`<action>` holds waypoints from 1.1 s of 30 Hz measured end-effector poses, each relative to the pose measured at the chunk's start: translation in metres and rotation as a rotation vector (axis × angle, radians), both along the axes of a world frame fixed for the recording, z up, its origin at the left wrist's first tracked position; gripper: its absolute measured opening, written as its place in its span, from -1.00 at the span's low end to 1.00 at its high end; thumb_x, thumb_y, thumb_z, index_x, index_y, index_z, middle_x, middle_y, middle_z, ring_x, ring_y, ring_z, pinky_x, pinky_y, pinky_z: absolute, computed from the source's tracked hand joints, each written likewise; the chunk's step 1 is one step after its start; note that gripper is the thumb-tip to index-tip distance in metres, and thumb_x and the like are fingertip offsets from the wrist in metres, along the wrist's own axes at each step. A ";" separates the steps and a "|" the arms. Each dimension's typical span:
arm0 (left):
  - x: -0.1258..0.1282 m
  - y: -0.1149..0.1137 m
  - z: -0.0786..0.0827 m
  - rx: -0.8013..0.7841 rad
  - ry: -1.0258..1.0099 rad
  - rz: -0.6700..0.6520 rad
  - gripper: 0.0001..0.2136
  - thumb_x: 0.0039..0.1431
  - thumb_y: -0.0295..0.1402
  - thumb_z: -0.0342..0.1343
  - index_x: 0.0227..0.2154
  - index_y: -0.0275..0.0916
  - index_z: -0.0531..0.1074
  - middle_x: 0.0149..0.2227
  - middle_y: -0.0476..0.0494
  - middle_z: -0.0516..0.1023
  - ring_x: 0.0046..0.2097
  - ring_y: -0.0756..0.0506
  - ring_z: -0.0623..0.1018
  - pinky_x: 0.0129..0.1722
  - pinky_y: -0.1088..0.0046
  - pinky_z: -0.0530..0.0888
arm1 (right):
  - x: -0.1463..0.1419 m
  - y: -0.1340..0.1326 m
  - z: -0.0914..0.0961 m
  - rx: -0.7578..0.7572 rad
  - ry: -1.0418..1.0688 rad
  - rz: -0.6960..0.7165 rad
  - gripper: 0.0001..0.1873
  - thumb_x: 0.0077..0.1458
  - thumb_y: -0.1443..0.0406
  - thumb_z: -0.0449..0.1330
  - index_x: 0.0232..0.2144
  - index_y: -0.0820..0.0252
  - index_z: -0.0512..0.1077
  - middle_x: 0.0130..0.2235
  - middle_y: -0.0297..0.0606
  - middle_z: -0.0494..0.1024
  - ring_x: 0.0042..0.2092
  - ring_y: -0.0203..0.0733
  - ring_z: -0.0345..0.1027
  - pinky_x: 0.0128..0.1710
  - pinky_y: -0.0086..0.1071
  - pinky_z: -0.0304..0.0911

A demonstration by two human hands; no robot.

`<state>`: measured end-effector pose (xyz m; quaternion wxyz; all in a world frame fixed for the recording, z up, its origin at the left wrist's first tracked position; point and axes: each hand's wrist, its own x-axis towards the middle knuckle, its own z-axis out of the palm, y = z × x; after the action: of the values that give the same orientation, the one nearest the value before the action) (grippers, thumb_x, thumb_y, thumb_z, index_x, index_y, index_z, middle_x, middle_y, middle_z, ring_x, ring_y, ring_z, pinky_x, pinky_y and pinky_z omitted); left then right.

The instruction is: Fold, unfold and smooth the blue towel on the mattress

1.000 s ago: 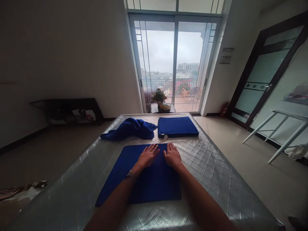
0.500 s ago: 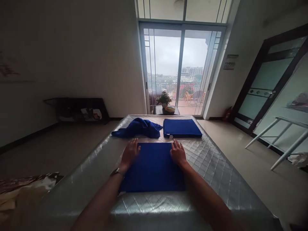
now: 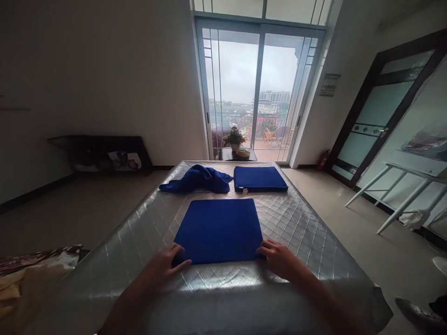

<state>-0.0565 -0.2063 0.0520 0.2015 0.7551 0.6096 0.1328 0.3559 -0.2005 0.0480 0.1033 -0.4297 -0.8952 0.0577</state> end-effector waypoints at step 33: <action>0.015 -0.014 -0.017 0.193 0.215 0.103 -0.59 0.19 0.02 0.09 -0.01 -0.08 0.50 0.03 -0.18 0.57 0.03 -0.28 0.56 0.02 0.16 0.47 | -0.005 0.010 0.023 0.327 -0.001 -0.028 -0.79 0.31 0.40 0.05 -0.12 0.18 0.47 -0.09 -0.14 0.61 -0.14 -0.21 0.52 -0.17 -0.40 0.42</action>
<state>-0.0411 -0.2198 0.0351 0.0546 0.7487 0.6498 0.1190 0.3512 -0.1910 0.0711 0.1723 -0.4198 -0.8865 -0.0905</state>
